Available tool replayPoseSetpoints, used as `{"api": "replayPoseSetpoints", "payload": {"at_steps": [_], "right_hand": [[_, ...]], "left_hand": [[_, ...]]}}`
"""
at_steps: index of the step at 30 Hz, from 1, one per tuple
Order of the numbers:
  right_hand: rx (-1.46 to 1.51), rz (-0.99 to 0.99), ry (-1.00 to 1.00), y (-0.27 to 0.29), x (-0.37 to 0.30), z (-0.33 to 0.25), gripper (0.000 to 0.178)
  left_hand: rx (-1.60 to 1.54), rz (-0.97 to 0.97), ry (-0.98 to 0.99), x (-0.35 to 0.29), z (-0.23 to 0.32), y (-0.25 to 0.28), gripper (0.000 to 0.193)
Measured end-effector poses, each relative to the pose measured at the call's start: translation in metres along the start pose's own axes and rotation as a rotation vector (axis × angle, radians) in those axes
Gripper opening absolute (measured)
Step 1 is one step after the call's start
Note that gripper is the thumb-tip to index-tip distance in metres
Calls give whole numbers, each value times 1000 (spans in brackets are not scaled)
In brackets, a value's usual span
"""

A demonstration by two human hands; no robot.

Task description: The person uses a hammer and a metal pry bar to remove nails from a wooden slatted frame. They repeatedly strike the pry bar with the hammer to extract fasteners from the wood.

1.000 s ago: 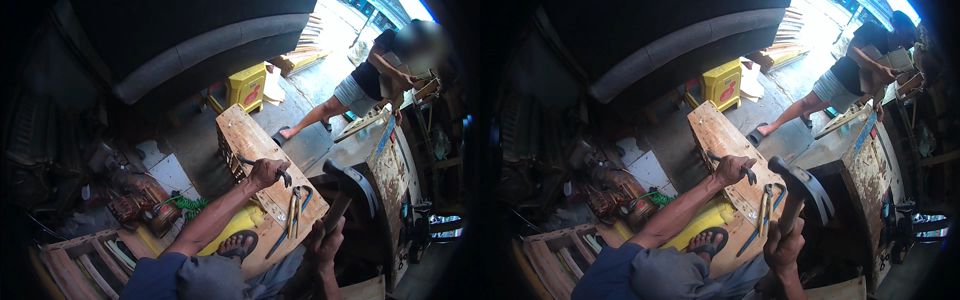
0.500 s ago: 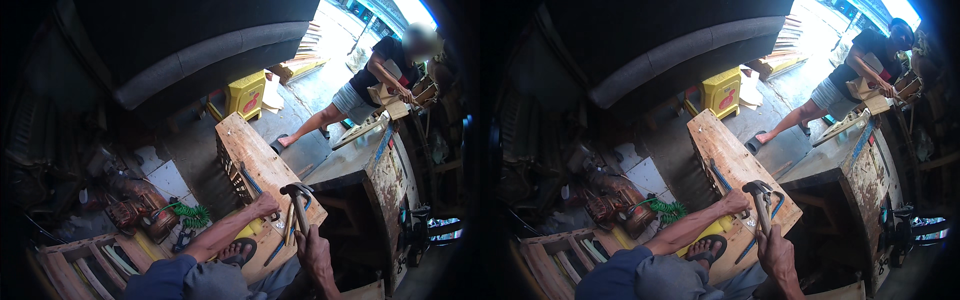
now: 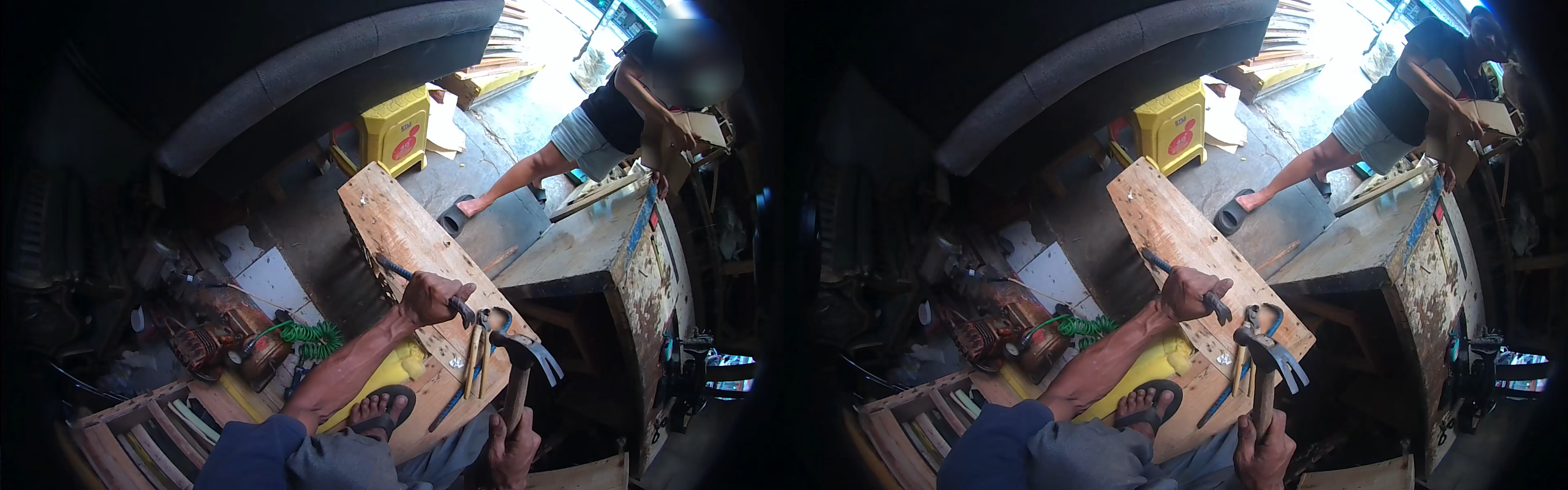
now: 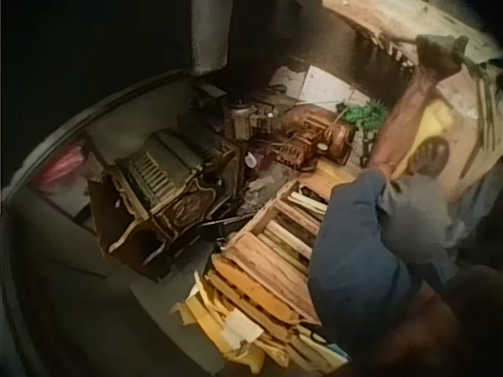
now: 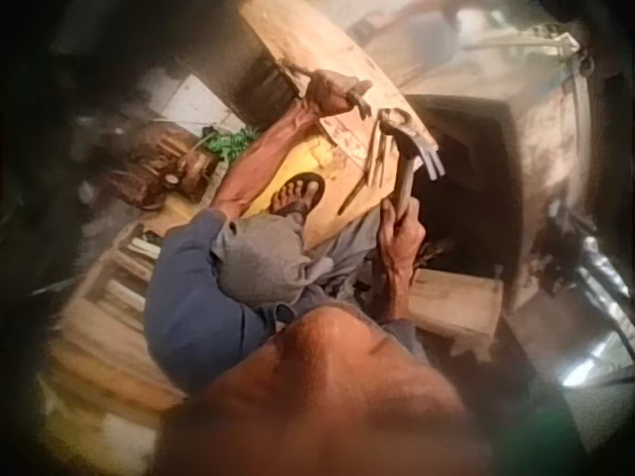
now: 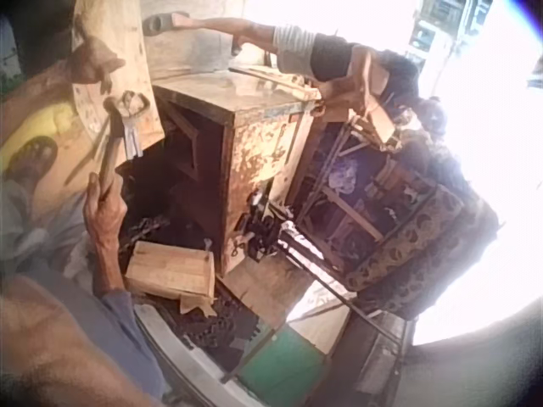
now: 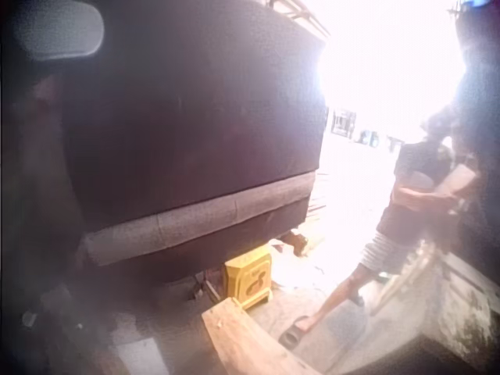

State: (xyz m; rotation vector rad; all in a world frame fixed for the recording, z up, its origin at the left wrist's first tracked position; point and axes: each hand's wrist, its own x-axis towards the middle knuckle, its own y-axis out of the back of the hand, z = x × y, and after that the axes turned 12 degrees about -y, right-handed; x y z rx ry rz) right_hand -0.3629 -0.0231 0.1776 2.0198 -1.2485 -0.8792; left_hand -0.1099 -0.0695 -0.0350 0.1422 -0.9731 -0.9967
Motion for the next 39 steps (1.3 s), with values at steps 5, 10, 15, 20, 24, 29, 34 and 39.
{"api": "replayPoseSetpoints", "payload": {"at_steps": [5, 10, 15, 20, 24, 29, 34, 39], "right_hand": [[-22, 10, -12, -8, 7, 23, 19], [37, -22, -63, -20, 4, 33, 21], [9, -75, -105, -27, -11, 42, 21], [37, -42, -194, -24, -28, 72, 23], [187, -42, -322, -34, -19, 73, 25], [217, -65, -358, -29, -9, 58, 24], [118, -90, -256, -27, -9, 54, 24], [117, -63, -224, -26, -11, 56, 25]], "left_hand": [[-26, 10, 72, 14, -3, 5, 49], [-52, -75, -6, 6, 0, 2, 44], [78, -461, -80, -21, -21, -4, 38], [204, -1010, 29, -25, -45, 52, 40], [73, -835, -72, -37, -2, 68, 45], [-68, -400, -197, -29, 31, 31, 45], [-142, -202, 13, -8, 18, 13, 43], [-99, 60, 109, 15, 12, 15, 48]]}}
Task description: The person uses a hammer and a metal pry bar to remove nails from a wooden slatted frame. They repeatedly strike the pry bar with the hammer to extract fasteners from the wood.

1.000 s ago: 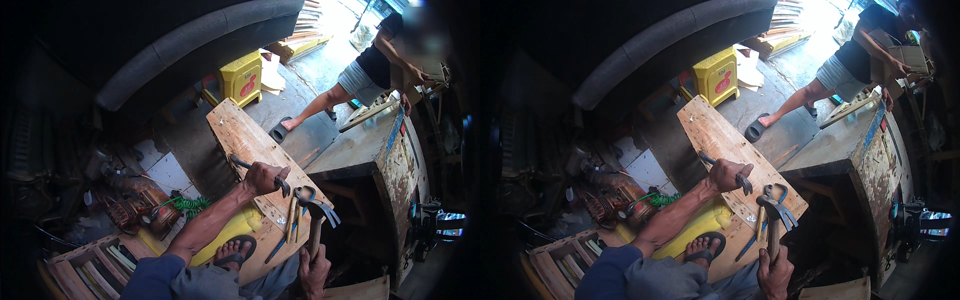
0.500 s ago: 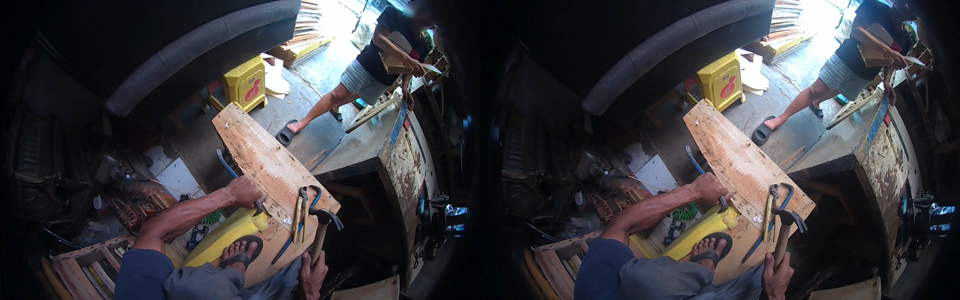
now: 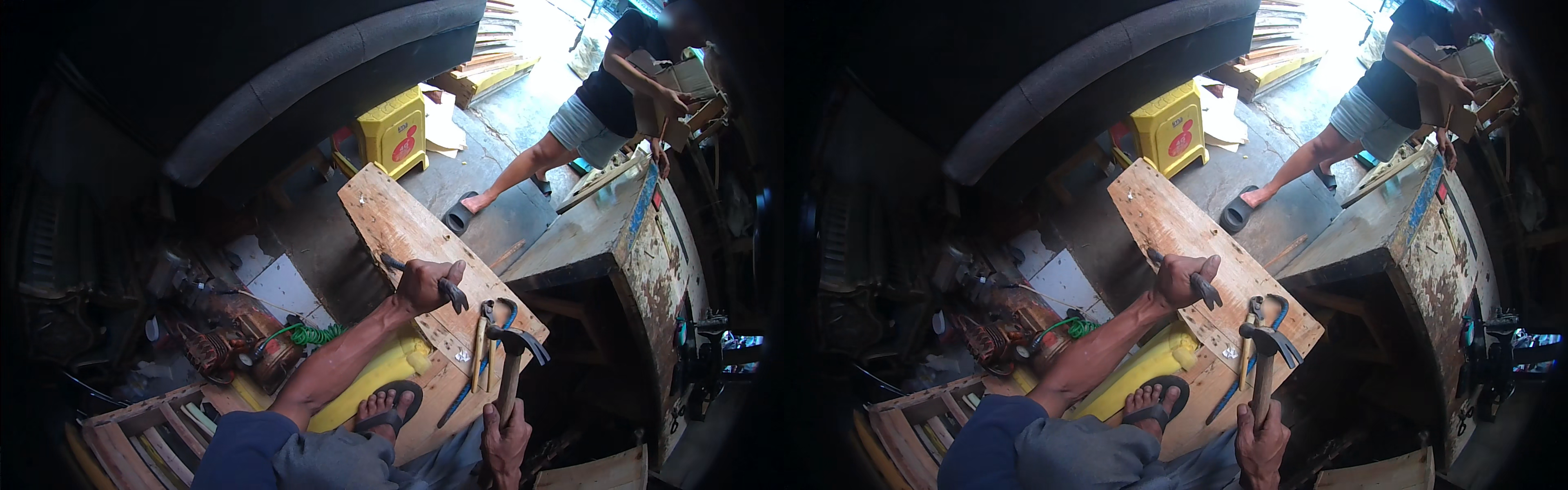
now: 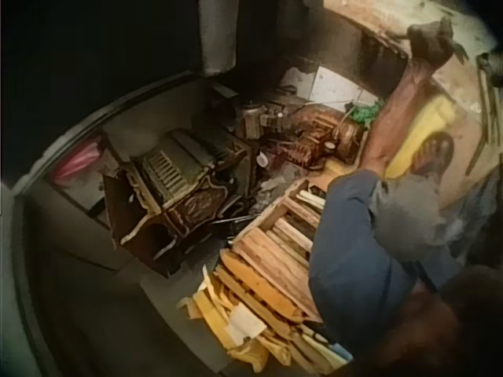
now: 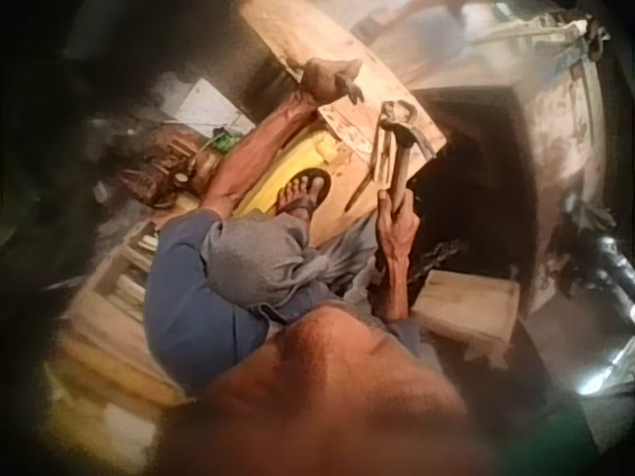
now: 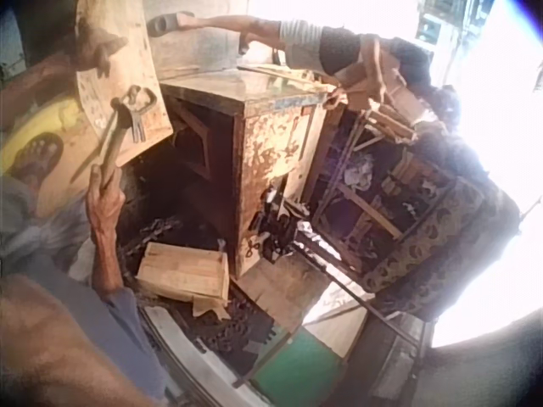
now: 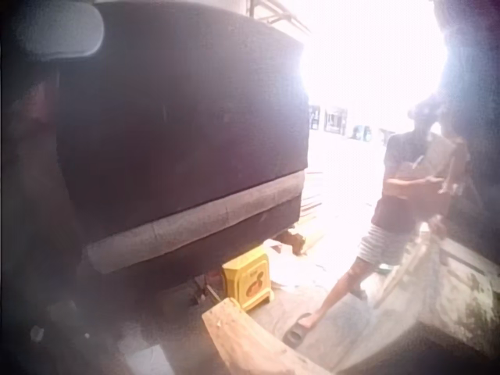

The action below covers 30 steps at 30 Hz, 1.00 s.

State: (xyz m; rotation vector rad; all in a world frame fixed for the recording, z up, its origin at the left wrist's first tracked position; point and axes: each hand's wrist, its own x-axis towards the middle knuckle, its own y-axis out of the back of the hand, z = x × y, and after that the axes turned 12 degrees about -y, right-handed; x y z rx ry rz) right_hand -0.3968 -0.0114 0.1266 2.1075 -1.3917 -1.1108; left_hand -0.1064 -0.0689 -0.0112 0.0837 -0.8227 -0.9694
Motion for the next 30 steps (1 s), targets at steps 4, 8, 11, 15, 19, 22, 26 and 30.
{"api": "replayPoseSetpoints", "payload": {"at_steps": [4, 8, 11, 15, 19, 22, 26, 30], "right_hand": [[97, 6, 5, 7, 4, -3, 27], [189, 75, 83, 24, 9, -22, 30], [317, 39, 19, 37, 8, -44, 31], [399, 12, -13, 25, 14, -51, 30], [187, -20, 25, 11, 17, -38, 26], [118, 13, 124, 6, 14, -26, 29], [261, -40, 121, 16, 10, -37, 43], [1004, 315, 315, 9, -1, -67, 59]], "left_hand": [[-14, 153, 47, 14, -11, 3, 50], [-69, 168, 76, 16, -12, -1, 51], [-65, 84, 57, 9, -9, 2, 53], [7, 88, 40, 0, -5, 12, 52], [-4, 93, 62, -2, -11, 18, 52], [-40, 109, 55, 7, -8, 15, 51], [-21, 114, 56, 9, -16, 13, 49], [-61, 135, 85, 0, -15, 12, 48]]}}
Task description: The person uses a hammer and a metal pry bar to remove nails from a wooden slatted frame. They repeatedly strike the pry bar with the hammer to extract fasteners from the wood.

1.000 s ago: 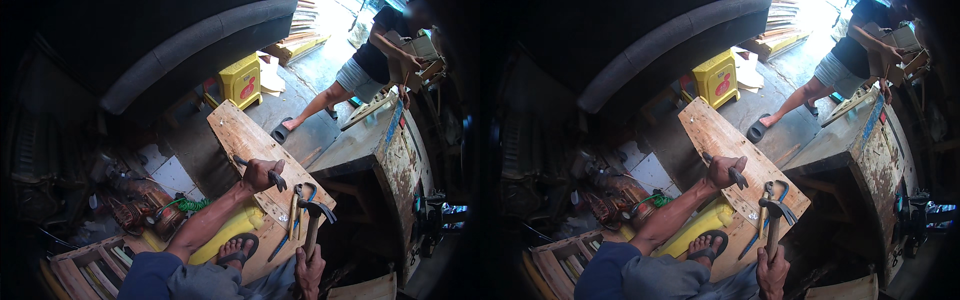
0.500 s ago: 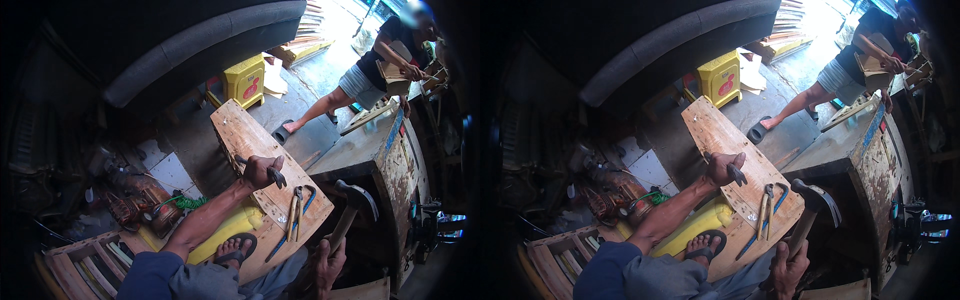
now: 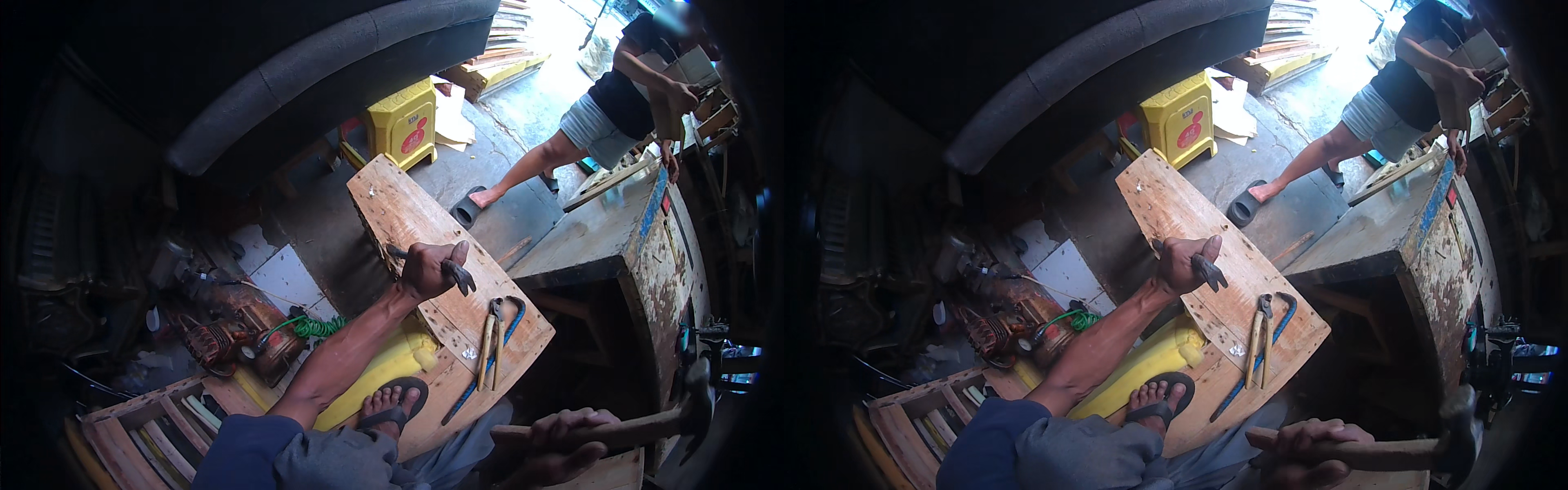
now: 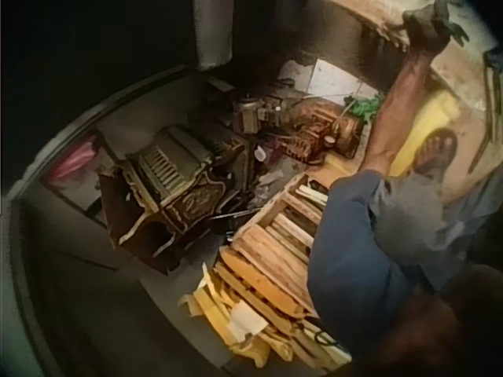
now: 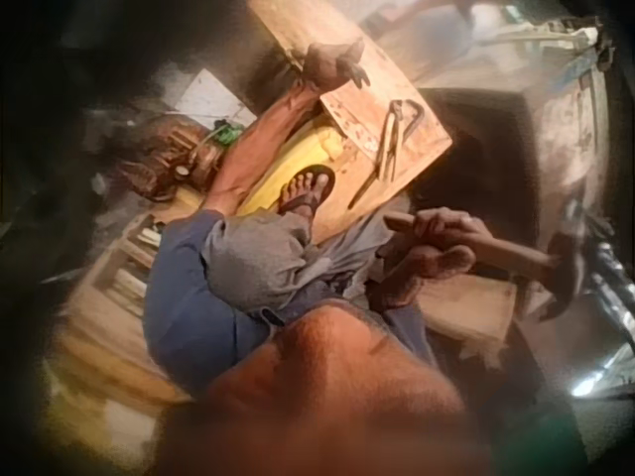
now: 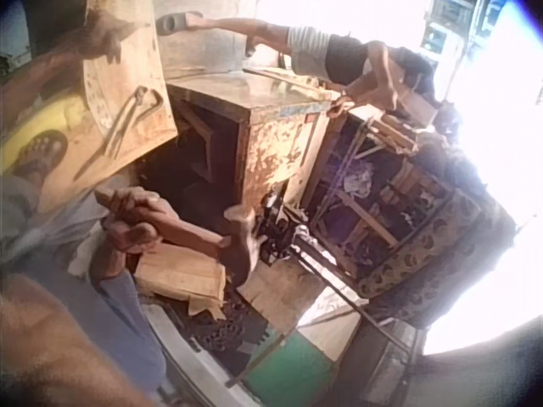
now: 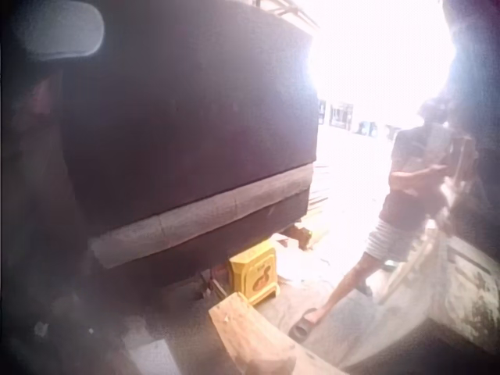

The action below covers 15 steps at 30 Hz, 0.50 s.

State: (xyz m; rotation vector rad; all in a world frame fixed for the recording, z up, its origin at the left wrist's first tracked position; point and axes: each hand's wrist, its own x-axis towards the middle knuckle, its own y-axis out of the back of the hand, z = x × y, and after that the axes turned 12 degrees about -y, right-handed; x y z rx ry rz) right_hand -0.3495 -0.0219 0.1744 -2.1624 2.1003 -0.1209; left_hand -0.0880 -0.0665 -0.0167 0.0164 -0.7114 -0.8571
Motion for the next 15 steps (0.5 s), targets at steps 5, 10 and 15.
{"api": "replayPoseSetpoints", "payload": {"at_steps": [5, 10, 15], "right_hand": [[-795, -311, -347, 1, -3, 99, 40], [109, -158, -206, 23, -6, 70, 42], [-950, -372, -426, 9, 5, 97, 36]], "left_hand": [[87, -41, -88, 10, -2, -1, 49], [47, -84, -44, 9, 0, 3, 48], [102, -75, -93, 2, -4, 2, 45]]}}
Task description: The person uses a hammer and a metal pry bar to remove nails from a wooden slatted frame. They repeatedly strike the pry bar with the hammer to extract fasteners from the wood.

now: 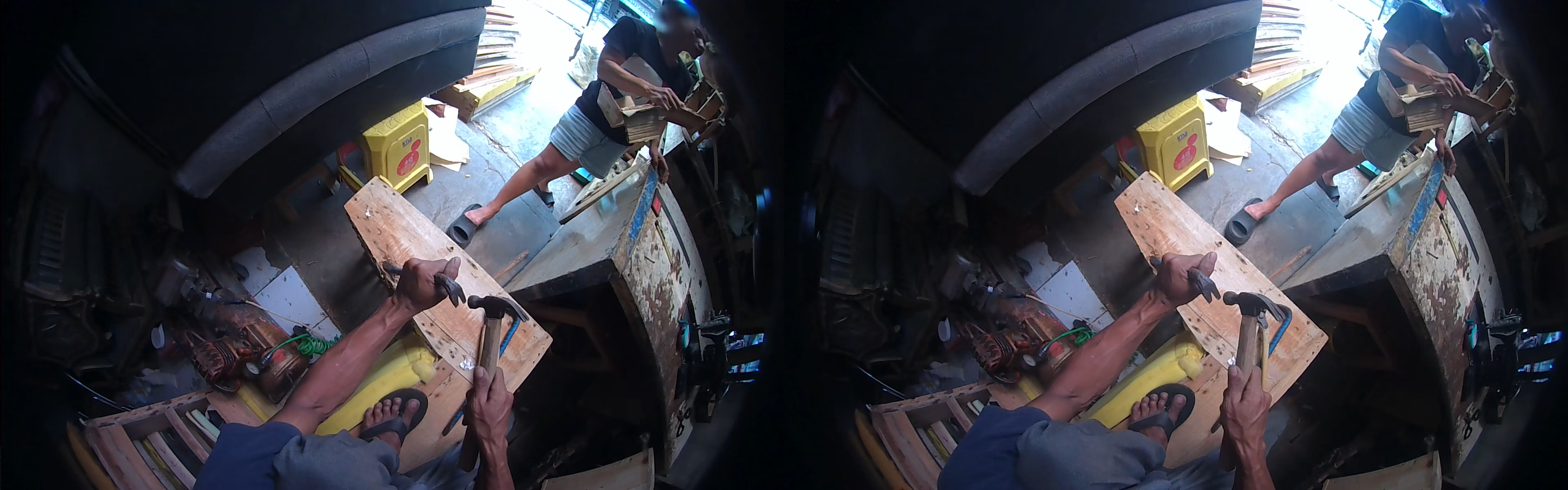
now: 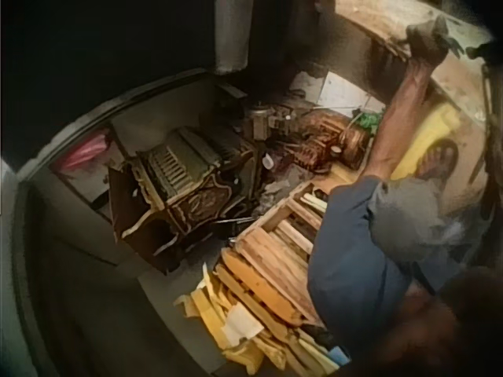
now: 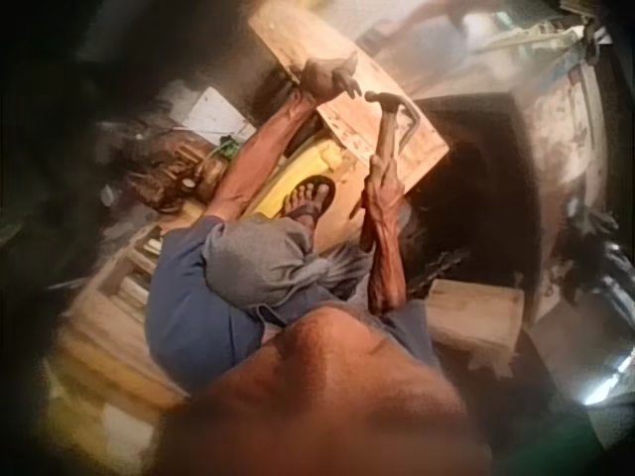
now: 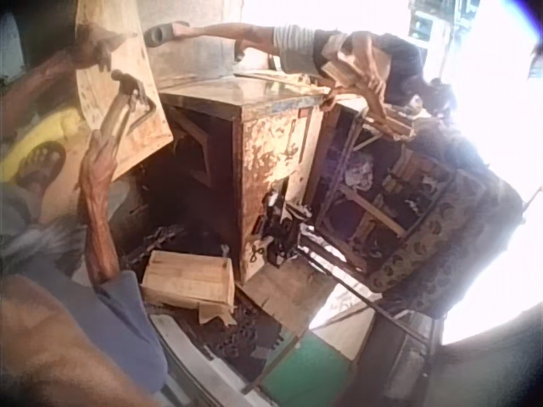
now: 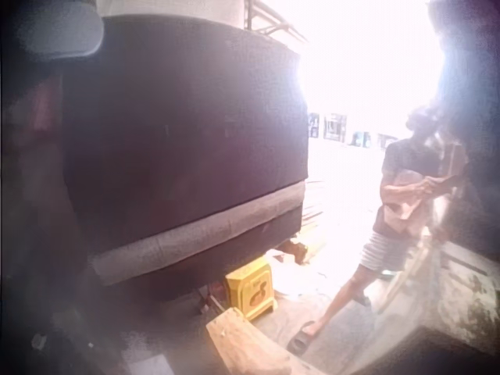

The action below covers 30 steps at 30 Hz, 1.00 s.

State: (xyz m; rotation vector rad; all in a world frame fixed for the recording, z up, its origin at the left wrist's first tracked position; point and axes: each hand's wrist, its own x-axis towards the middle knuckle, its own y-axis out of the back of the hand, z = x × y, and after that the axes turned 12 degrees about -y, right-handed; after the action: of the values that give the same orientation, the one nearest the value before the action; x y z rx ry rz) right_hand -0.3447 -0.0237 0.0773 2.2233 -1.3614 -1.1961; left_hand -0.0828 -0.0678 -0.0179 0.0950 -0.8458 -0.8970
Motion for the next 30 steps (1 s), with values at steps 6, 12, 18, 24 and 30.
{"api": "replayPoseSetpoints", "payload": {"at_steps": [6, 12, 18, 24, 30], "right_hand": [[-124, 169, 296, -4, 10, 2, 36], [484, 134, 257, 4, -5, 11, 34], [76, 14, 172, 45, -8, -39, 33], [-34, 164, 652, 72, 17, -41, 37], [69, -45, 386, 97, -12, -100, 27]], "left_hand": [[-2, -30, 23, 1, 1, -6, 45], [-67, -42, 91, 2, 5, -7, 41], [48, 4, 71, -6, 3, -4, 42], [-11, -22, 51, 1, 4, -13, 48], [27, -4, 125, -24, 1, -12, 53]]}}
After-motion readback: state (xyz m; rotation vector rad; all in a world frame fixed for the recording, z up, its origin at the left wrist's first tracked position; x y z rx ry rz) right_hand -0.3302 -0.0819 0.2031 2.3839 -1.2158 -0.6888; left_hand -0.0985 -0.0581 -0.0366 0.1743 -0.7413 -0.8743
